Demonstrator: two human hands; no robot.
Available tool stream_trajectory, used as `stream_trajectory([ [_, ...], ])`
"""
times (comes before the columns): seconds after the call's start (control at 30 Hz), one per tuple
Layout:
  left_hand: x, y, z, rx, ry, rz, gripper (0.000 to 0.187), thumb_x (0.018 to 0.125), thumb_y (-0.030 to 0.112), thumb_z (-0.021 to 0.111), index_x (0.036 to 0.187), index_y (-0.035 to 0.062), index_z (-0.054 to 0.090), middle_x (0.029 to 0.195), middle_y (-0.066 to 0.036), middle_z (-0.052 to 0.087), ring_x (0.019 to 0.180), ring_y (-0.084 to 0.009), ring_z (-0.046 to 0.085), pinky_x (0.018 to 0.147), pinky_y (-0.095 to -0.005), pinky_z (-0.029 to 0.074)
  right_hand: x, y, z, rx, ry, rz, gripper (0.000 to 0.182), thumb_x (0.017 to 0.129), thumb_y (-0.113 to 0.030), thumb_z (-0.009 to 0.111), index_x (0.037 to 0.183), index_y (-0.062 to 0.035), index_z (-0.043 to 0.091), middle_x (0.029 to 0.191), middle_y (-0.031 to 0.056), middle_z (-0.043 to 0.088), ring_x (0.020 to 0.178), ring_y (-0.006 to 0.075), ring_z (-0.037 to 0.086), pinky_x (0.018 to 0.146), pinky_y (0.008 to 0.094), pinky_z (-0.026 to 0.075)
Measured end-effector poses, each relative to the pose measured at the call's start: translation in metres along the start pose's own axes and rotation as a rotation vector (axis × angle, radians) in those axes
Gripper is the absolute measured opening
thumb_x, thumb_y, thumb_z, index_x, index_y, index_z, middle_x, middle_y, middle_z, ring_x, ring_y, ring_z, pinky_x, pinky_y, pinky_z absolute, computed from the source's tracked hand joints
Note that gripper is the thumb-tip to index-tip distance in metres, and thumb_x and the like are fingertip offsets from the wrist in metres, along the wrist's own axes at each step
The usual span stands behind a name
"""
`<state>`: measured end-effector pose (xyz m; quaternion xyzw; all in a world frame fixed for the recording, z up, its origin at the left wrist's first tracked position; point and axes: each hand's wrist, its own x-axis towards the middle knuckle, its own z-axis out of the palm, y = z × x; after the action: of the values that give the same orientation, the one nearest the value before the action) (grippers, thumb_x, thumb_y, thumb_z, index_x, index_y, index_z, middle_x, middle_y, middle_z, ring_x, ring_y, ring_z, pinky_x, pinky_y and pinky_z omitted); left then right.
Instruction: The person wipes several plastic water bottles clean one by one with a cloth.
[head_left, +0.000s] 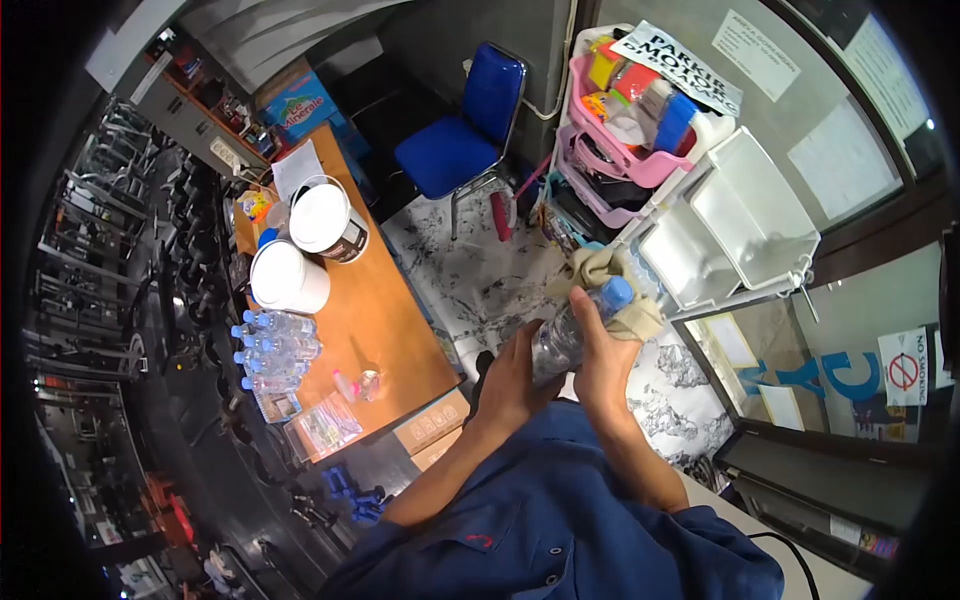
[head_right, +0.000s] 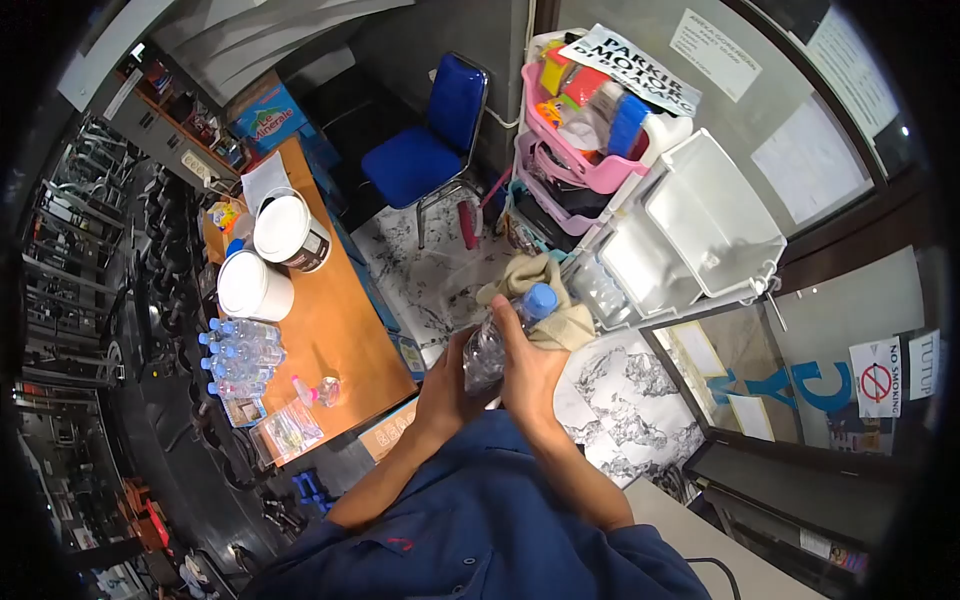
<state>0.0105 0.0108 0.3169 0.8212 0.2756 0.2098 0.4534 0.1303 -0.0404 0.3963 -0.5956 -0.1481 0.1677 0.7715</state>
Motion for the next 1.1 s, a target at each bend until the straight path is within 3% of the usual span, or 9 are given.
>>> stream_trajectory([
  [0.3, 0.003, 0.023, -0.004, -0.856, -0.895, -0.108, 0.069, 0.082, 0.029, 0.087, 0.135, 0.002, 0.052, 0.1, -0.013, 0.073, 0.09, -0.0215, 0.072, 0.082, -0.038, 0.058, 0.025, -0.031, -0.073, 0.278, -0.368, 0.298, 0.07, 0.077, -0.007, 0.088, 0.14, -0.0011, 0.06, 0.126, 0.0111, 0.072, 0.112, 0.022, 0.071, 0.1, 0.0354, 0.057],
  [0.4, -0.008, 0.031, 0.016, -1.42, -1.264, -0.076, 0.075, 0.088, 0.045, 0.083, 0.138, 0.0004, 0.048, 0.101, -0.02, 0.073, 0.089, -0.0303, 0.074, 0.08, -0.0419, 0.061, 0.033, -0.009, -0.106, 0.669, -0.548, 0.488, 0.083, 0.072, -0.01, 0.091, 0.146, 0.0005, 0.054, 0.134, 0.017, 0.069, 0.123, 0.0332, 0.069, 0.109, 0.0454, 0.056],
  [0.5, -0.02, 0.037, 0.1, -2.385, -2.184, -0.229, 0.07, 0.094, 0.048, 0.079, 0.135, -0.0002, 0.049, 0.098, -0.024, 0.073, 0.082, -0.0369, 0.076, 0.075, -0.0504, 0.063, 0.037, 0.029, -0.119, 1.071, -0.723, 0.493, 0.087, 0.071, -0.016, 0.094, 0.145, 0.002, 0.054, 0.139, 0.02, 0.066, 0.127, 0.0369, 0.067, 0.114, 0.0515, 0.054],
  [0.63, 0.002, 0.05, 0.123, -2.525, -2.329, 0.097, 0.078, 0.097, 0.05, 0.076, 0.146, 0.0044, 0.037, 0.1, -0.027, 0.07, 0.085, -0.0423, 0.076, 0.074, -0.0575, 0.062, 0.036, 0.002, -0.11, 0.948, -0.529, 0.529, 0.074, 0.077, -0.021, 0.091, 0.139, 0.0007, 0.058, 0.128, 0.0166, 0.071, 0.115, 0.0328, 0.072, 0.106, 0.0468, 0.058],
  [0.73, 0.005, 0.028, 0.062, -2.1, -1.61, -0.387, 0.083, 0.089, 0.047, 0.083, 0.143, 0.001, 0.041, 0.09, -0.023, 0.069, 0.078, -0.0391, 0.076, 0.07, -0.0489, 0.064, 0.042, -0.022, -0.1, 0.682, -0.366, 0.431, 0.046, 0.098, -0.037, 0.077, 0.126, -0.0038, 0.064, 0.11, 0.0097, 0.074, 0.098, 0.0214, 0.074, 0.091, 0.0378, 0.062],
  [0.8, 0.003, 0.041, 0.034, -1.63, -1.135, -0.263, 0.09, 0.079, 0.04, 0.089, 0.145, 0.0004, 0.042, 0.088, -0.021, 0.069, 0.076, -0.0359, 0.076, 0.07, -0.0445, 0.064, 0.041, -0.019, -0.106, 0.67, -0.301, 0.445, 0.057, 0.104, -0.053, 0.062, 0.134, -0.0048, 0.061, 0.117, 0.011, 0.074, 0.104, 0.0224, 0.074, 0.095, 0.0386, 0.061],
  [0.93, 0.012, 0.056, 0.004, -0.981, -0.846, -0.474, 0.087, 0.073, 0.028, 0.09, 0.144, -0.0001, 0.047, 0.111, -0.022, 0.072, 0.091, -0.0293, 0.076, 0.081, -0.0422, 0.063, 0.021, -0.017, -0.11, 0.424, -0.211, 0.391, 0.076, 0.11, -0.068, 0.038, 0.141, -0.0019, 0.058, 0.124, 0.0143, 0.071, 0.109, 0.0214, 0.07, 0.097, 0.0338, 0.056],
  [1.03, 0.001, 0.04, 0.039, -0.536, -0.428, -0.064, 0.075, 0.077, 0.027, 0.088, 0.138, -0.0018, 0.054, 0.1, -0.017, 0.073, 0.082, -0.0299, 0.075, 0.086, -0.0422, 0.061, 0.006, 0.008, -0.127, -0.089, -0.143, 0.318, 0.068, 0.114, -0.06, 0.037, 0.139, 0.0013, 0.052, 0.119, 0.0111, 0.059, 0.104, 0.0198, 0.056, 0.091, 0.0296, 0.043],
  [1.1, 0.005, 0.059, 0.042, -0.23, -0.327, -0.014, 0.084, 0.076, 0.025, 0.089, 0.143, -0.0035, 0.045, 0.105, -0.024, 0.074, 0.095, -0.0426, 0.075, 0.091, -0.0477, 0.059, -0.002, 0.015, -0.129, -0.297, -0.135, 0.136, 0.056, 0.116, -0.055, 0.037, 0.111, -0.0051, 0.062, 0.082, -0.0043, 0.049, 0.071, 0.0106, 0.045, 0.063, 0.0289, 0.034],
])
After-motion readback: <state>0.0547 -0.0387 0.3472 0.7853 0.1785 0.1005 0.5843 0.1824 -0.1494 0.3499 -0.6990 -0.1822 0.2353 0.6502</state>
